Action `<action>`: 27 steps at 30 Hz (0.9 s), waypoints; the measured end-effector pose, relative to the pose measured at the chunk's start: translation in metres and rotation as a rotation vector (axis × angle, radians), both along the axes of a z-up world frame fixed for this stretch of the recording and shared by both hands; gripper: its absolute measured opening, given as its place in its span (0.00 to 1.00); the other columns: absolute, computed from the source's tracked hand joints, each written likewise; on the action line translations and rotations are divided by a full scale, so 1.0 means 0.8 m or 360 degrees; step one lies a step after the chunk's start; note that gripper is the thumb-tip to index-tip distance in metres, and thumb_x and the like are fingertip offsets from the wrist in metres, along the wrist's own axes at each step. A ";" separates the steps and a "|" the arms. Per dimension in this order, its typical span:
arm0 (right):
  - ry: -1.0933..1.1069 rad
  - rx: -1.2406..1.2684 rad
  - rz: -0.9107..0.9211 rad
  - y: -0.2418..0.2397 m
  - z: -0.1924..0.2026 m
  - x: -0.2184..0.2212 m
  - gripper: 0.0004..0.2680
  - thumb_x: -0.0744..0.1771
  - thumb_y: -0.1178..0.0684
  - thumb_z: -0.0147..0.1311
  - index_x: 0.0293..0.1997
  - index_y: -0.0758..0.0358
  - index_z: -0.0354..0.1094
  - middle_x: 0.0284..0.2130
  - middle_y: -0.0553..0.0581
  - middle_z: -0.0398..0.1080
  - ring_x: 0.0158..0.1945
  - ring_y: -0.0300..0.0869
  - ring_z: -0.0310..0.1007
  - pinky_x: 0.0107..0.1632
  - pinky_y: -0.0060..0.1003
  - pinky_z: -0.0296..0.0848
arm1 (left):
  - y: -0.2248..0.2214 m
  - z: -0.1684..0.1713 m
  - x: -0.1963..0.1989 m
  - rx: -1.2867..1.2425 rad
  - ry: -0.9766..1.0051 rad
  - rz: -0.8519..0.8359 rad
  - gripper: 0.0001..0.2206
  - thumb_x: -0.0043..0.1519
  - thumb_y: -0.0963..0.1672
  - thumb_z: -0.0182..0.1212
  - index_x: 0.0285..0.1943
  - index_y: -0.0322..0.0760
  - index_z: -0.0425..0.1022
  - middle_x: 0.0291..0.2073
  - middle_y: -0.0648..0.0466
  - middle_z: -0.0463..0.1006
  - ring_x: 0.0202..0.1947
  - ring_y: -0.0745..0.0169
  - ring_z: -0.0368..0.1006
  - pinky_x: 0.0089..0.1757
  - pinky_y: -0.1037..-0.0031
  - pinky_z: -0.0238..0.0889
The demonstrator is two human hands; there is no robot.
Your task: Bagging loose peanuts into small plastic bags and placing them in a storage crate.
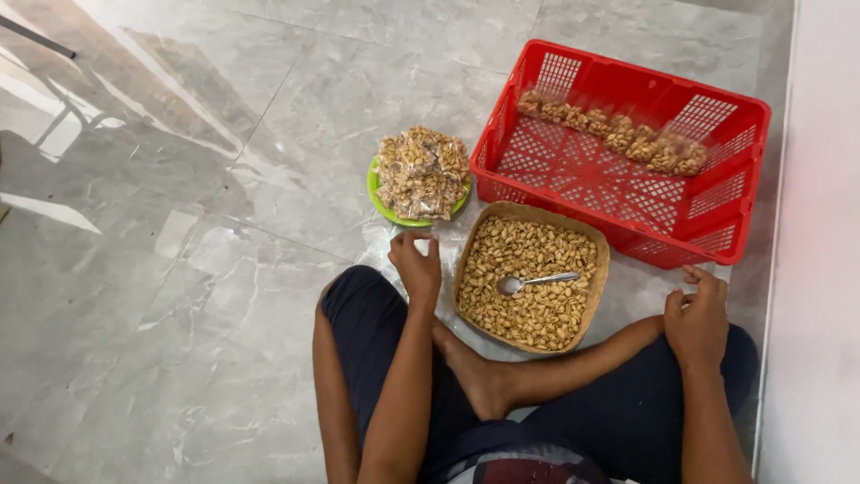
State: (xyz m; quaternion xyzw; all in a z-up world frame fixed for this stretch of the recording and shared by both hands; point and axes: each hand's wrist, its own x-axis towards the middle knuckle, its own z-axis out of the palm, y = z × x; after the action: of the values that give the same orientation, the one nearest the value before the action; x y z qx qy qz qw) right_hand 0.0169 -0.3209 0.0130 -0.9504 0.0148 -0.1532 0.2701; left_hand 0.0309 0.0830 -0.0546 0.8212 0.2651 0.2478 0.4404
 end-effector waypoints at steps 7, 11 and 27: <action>-0.0044 -0.0065 -0.0005 0.000 -0.010 0.002 0.15 0.68 0.64 0.49 0.64 0.69 0.64 0.53 0.68 0.65 0.40 0.54 0.73 0.42 0.46 0.71 | 0.001 0.037 -0.015 -0.1710 -0.0470 -0.0348 0.15 0.64 0.39 0.61 0.56 0.32 0.62 0.45 0.42 0.78 0.42 0.52 0.80 0.43 0.71 0.73; -0.0009 -0.0115 -0.0038 0.002 -0.012 0.003 0.15 0.68 0.64 0.50 0.63 0.69 0.64 0.55 0.67 0.66 0.39 0.54 0.74 0.42 0.46 0.72 | -0.022 0.047 -0.013 -0.1853 -0.0424 -0.0460 0.20 0.61 0.36 0.61 0.64 0.30 0.65 0.44 0.46 0.75 0.41 0.57 0.75 0.45 0.72 0.75; -0.0092 0.0286 0.0508 0.081 -0.036 0.007 0.13 0.66 0.63 0.51 0.54 0.56 0.72 0.44 0.57 0.68 0.45 0.52 0.76 0.44 0.40 0.78 | -0.085 0.120 -0.041 -0.0338 -0.0316 -0.0756 0.07 0.58 0.41 0.74 0.33 0.34 0.78 0.30 0.52 0.79 0.37 0.54 0.80 0.39 0.70 0.74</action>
State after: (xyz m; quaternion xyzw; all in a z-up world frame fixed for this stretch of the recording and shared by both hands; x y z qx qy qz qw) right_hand 0.0221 -0.2561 -0.0155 -0.9079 -0.1303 -0.1337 0.3752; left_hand -0.0021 0.0147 0.0416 0.7812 0.0450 0.1877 0.5937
